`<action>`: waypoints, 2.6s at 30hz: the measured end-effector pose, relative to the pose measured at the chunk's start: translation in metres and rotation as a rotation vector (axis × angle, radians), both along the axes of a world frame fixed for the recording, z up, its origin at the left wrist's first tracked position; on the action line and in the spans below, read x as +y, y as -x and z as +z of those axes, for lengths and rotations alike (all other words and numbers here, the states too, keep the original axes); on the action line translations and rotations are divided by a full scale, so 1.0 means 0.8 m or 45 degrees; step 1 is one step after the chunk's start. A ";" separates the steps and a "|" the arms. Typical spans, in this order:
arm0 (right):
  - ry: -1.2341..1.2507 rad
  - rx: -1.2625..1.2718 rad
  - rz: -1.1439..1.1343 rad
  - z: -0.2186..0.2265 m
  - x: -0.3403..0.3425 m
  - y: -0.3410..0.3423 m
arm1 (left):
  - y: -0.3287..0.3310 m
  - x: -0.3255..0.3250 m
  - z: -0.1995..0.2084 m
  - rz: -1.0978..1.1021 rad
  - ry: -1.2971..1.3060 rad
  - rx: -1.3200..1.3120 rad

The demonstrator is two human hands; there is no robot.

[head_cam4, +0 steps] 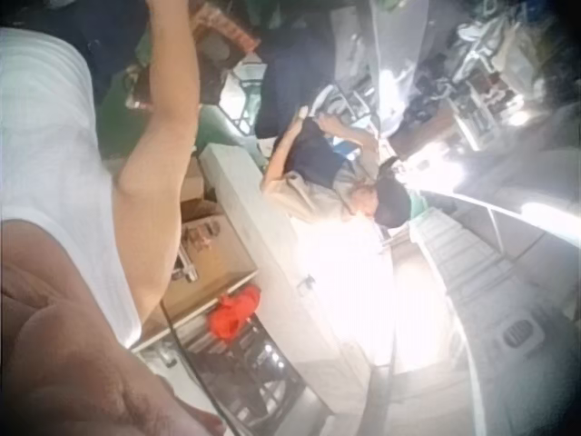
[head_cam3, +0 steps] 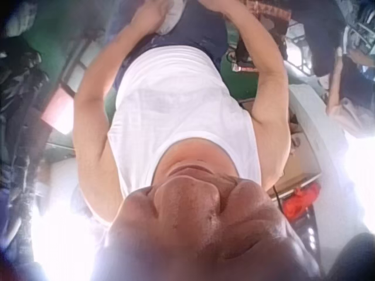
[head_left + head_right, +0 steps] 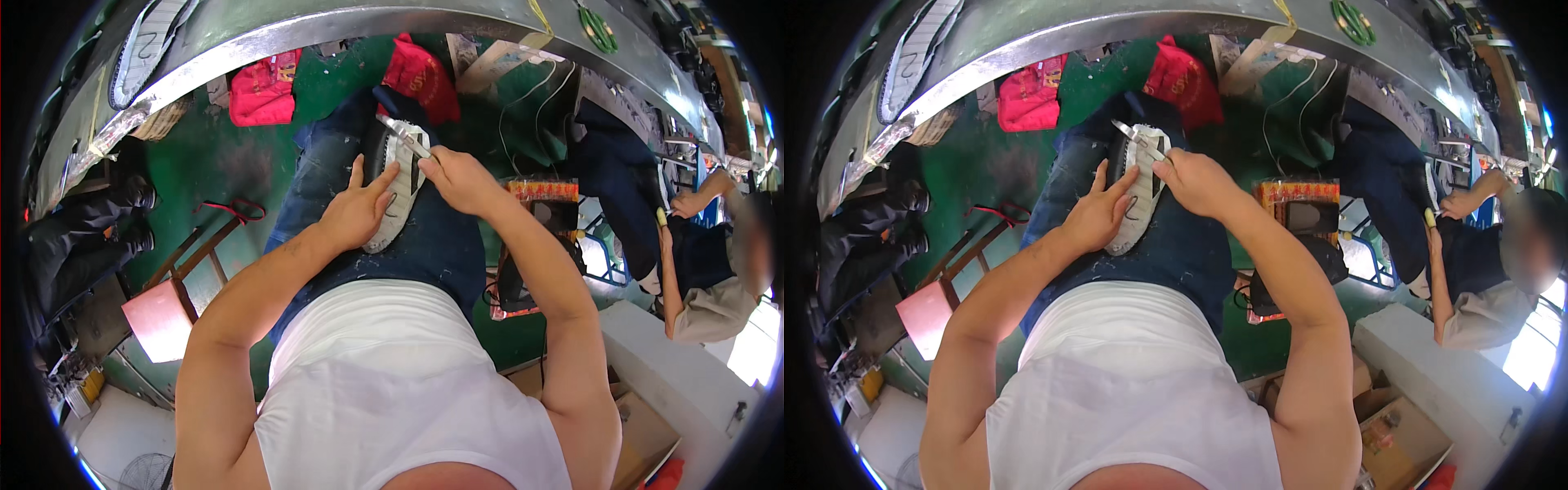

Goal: Assembling shoes by pulling the upper material around a last or sole using pliers.

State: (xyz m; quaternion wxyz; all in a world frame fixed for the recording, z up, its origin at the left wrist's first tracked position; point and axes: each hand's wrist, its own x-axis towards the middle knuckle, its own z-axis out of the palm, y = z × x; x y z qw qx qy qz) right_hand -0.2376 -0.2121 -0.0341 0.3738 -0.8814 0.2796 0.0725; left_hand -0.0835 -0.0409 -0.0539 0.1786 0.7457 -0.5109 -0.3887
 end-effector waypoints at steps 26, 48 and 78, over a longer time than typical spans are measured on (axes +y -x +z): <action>-0.757 -0.254 -0.685 -0.022 0.080 0.107 | -0.037 0.024 0.066 0.084 0.009 0.091; -0.538 -0.130 -0.180 0.045 0.079 0.112 | -0.001 0.018 0.004 0.319 0.531 0.017; -0.716 -0.083 -0.190 0.040 0.049 0.057 | -0.014 -0.008 0.001 0.110 0.372 0.142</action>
